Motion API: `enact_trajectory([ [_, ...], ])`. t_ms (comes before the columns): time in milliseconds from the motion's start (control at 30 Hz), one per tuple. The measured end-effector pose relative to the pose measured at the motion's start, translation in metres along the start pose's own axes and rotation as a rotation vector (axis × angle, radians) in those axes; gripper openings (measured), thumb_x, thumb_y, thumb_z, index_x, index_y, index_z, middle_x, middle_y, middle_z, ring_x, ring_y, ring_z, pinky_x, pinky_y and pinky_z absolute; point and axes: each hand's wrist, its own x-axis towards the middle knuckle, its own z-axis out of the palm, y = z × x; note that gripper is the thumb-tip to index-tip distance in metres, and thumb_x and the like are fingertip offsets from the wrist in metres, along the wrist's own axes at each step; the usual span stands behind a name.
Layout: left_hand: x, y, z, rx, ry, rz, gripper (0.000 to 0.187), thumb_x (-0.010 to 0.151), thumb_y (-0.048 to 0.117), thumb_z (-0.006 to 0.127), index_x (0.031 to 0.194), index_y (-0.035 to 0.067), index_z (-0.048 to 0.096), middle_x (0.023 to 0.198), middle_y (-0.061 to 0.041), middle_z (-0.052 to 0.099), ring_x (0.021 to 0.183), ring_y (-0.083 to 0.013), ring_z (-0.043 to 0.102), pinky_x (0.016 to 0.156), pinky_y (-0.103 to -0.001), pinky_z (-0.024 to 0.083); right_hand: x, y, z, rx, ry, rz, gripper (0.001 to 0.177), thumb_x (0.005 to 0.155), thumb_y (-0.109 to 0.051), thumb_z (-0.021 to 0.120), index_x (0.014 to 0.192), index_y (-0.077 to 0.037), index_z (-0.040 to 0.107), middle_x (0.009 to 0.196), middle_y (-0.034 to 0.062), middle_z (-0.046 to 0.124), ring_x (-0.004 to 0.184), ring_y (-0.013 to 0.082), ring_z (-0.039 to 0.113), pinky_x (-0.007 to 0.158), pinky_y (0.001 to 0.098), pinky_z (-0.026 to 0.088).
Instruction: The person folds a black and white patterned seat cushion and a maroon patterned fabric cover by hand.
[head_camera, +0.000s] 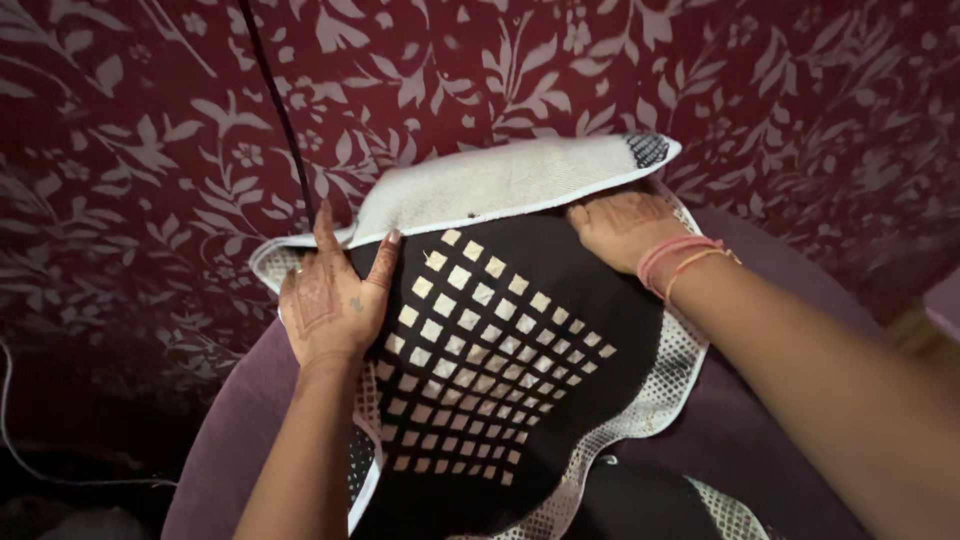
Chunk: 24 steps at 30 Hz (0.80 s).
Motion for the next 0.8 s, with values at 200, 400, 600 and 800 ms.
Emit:
enact_trajectory([
  [200,0.026,0.006,-0.002,0.017,-0.122,-0.256,0.093,0.091,0.080,0.034,0.153,0.011,0.043,0.132,-0.020,0.065,0.124,-0.0371,0.061,0.103,-0.051,0.044,0.003,-0.016,-0.034,0.060,-0.114,0.017,0.057,0.103,-0.050,0.024,0.146,-0.024,0.051,0.140,0.0120,0.060,0.130,0.0370,0.055,0.114,0.0554,0.037],
  [400,0.044,0.003,0.006,0.040,-0.203,-0.402,0.082,0.093,0.075,0.037,0.142,0.012,0.056,0.137,-0.018,0.064,0.131,-0.0357,0.058,0.108,-0.052,0.041,0.017,-0.027,-0.047,0.122,-0.143,0.000,0.054,0.100,-0.049,0.024,0.143,-0.030,0.052,0.142,0.0049,0.058,0.130,0.0335,0.055,0.108,0.0575,0.038],
  [600,0.055,-0.003,0.020,-0.056,-0.073,-0.455,0.074,0.085,0.060,0.057,0.146,0.019,0.046,0.138,-0.016,0.057,0.131,-0.0394,0.052,0.108,-0.058,0.034,0.035,-0.031,-0.048,0.181,-0.197,0.073,0.060,0.099,-0.058,0.028,0.139,-0.024,0.059,0.139,0.0133,0.061,0.128,0.0372,0.057,0.109,0.0543,0.041],
  [800,0.063,-0.013,0.034,-0.089,0.064,-0.055,0.022,0.094,0.017,0.057,0.113,0.018,0.068,0.126,-0.011,0.065,0.122,-0.0290,0.060,0.104,-0.044,0.048,0.055,-0.031,-0.032,0.137,-0.227,0.117,0.077,0.102,-0.063,0.024,0.120,-0.007,0.073,0.135,0.0205,0.064,0.130,0.0366,0.058,0.112,0.0541,0.040],
])
